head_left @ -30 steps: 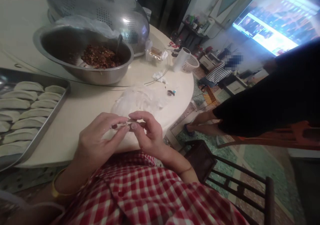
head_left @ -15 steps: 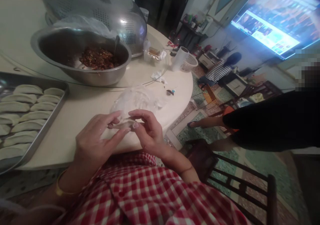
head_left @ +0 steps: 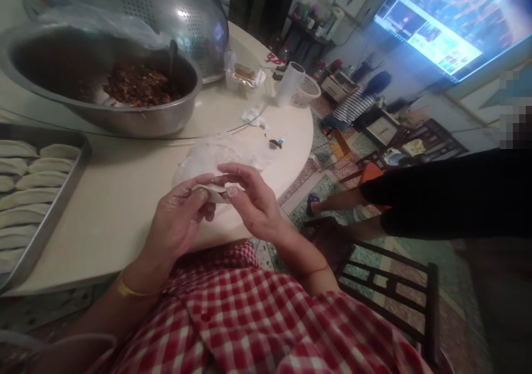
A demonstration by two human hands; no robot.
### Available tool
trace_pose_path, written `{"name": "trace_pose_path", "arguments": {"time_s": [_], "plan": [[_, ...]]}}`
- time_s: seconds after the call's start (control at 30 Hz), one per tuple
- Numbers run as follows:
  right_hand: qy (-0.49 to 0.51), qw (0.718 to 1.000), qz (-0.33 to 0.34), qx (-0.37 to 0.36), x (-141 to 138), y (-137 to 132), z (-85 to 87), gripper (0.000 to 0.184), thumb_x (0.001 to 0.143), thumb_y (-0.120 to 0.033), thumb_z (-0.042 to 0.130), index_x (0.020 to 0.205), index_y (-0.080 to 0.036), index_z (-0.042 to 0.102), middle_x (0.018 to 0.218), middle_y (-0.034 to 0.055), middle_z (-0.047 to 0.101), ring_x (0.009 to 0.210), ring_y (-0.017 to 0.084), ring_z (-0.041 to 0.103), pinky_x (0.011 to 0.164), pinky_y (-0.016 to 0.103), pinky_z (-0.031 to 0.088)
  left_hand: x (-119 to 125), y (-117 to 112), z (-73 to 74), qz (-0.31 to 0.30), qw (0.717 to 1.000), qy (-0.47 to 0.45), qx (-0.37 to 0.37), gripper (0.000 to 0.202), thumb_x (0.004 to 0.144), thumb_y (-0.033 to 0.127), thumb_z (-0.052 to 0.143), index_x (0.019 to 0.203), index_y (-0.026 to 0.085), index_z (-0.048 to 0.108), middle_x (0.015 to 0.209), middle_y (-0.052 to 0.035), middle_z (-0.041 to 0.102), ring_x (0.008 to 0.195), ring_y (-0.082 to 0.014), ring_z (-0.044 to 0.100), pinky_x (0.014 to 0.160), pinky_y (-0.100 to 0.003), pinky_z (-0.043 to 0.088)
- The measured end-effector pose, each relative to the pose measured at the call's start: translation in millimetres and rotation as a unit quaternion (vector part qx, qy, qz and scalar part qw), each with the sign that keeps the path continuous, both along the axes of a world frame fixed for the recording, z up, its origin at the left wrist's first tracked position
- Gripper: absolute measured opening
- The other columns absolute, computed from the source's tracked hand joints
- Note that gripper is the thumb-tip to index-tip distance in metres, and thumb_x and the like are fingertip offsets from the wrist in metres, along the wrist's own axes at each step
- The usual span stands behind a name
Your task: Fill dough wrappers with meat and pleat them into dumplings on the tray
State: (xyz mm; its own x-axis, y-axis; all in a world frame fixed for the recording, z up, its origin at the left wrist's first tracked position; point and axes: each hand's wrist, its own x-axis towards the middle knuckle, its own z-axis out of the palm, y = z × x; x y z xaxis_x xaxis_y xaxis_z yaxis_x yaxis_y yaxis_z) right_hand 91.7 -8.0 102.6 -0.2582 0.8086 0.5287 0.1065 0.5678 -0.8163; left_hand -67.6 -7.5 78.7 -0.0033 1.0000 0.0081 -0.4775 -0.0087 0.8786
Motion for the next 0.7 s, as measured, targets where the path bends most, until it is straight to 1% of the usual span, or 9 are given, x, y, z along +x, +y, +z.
{"name": "trace_pose_path", "arguments": {"time_s": [0.07,0.13,0.27,0.4,0.53,0.7], "plan": [[-0.005,0.999,-0.035,0.03,6,0,2.2,0.021,0.1,-0.036,0.057,0.119,-0.027,0.059,0.123,0.0078,0.065,0.11,0.018,0.067,0.077,0.028,0.065,2,2,2.5,-0.028,0.999,-0.024,-0.023,0.039,0.059,0.042,0.095,0.085,0.022,0.075,0.065,0.0008,0.071,0.049,-0.0097,0.055,0.04,-0.019,0.043],[-0.026,0.996,-0.059,0.067,10,0,5.1,0.015,0.098,-0.033,0.06,0.111,-0.025,0.062,0.115,0.007,0.067,0.109,0.017,0.067,0.074,0.027,0.065,2,2,3.3,-0.039,0.998,-0.038,-0.036,0.04,0.057,0.042,0.097,0.082,0.022,0.073,0.069,-0.001,0.074,0.048,-0.0096,0.056,0.038,-0.018,0.041],[-0.062,0.991,-0.052,0.102,14,2,11.1,0.008,0.095,-0.028,0.062,0.102,-0.023,0.065,0.101,0.0054,0.068,0.098,0.015,0.066,0.072,0.027,0.063,3,0,4.8,-0.03,0.998,-0.045,-0.014,0.037,0.057,0.038,0.097,0.078,0.023,0.072,0.077,-0.0013,0.078,0.048,-0.0086,0.057,0.039,-0.017,0.044],[-0.1,0.989,-0.058,0.094,14,3,13.4,0.006,0.094,-0.025,0.062,0.093,-0.021,0.066,0.09,0.0027,0.07,0.083,0.013,0.064,0.071,0.028,0.059,4,-4,7.6,0.001,1.0,-0.01,0.015,0.03,0.058,0.029,0.095,0.075,0.021,0.071,0.081,-0.0004,0.078,0.047,-0.0089,0.059,0.04,-0.019,0.046],[-0.114,0.988,-0.081,0.065,12,4,10.8,0.011,0.094,-0.024,0.059,0.086,-0.02,0.065,0.081,0.0009,0.068,0.076,0.012,0.063,0.066,0.025,0.054,5,-8,5.3,0.02,0.999,0.029,0.033,0.021,0.063,0.019,0.089,0.074,0.021,0.071,0.083,0.0011,0.075,0.046,-0.0081,0.058,0.039,-0.02,0.044],[-0.108,0.99,-0.068,0.055,8,7,7.6,0.013,0.096,-0.024,0.056,0.087,-0.019,0.065,0.081,0.001,0.068,0.075,0.011,0.063,0.067,0.025,0.053,0,-11,-5.5,-0.01,0.994,0.078,0.076,0.012,0.075,0.019,0.081,0.081,0.024,0.071,0.098,0.0003,0.074,0.049,-0.0078,0.058,0.041,-0.023,0.044]]}}
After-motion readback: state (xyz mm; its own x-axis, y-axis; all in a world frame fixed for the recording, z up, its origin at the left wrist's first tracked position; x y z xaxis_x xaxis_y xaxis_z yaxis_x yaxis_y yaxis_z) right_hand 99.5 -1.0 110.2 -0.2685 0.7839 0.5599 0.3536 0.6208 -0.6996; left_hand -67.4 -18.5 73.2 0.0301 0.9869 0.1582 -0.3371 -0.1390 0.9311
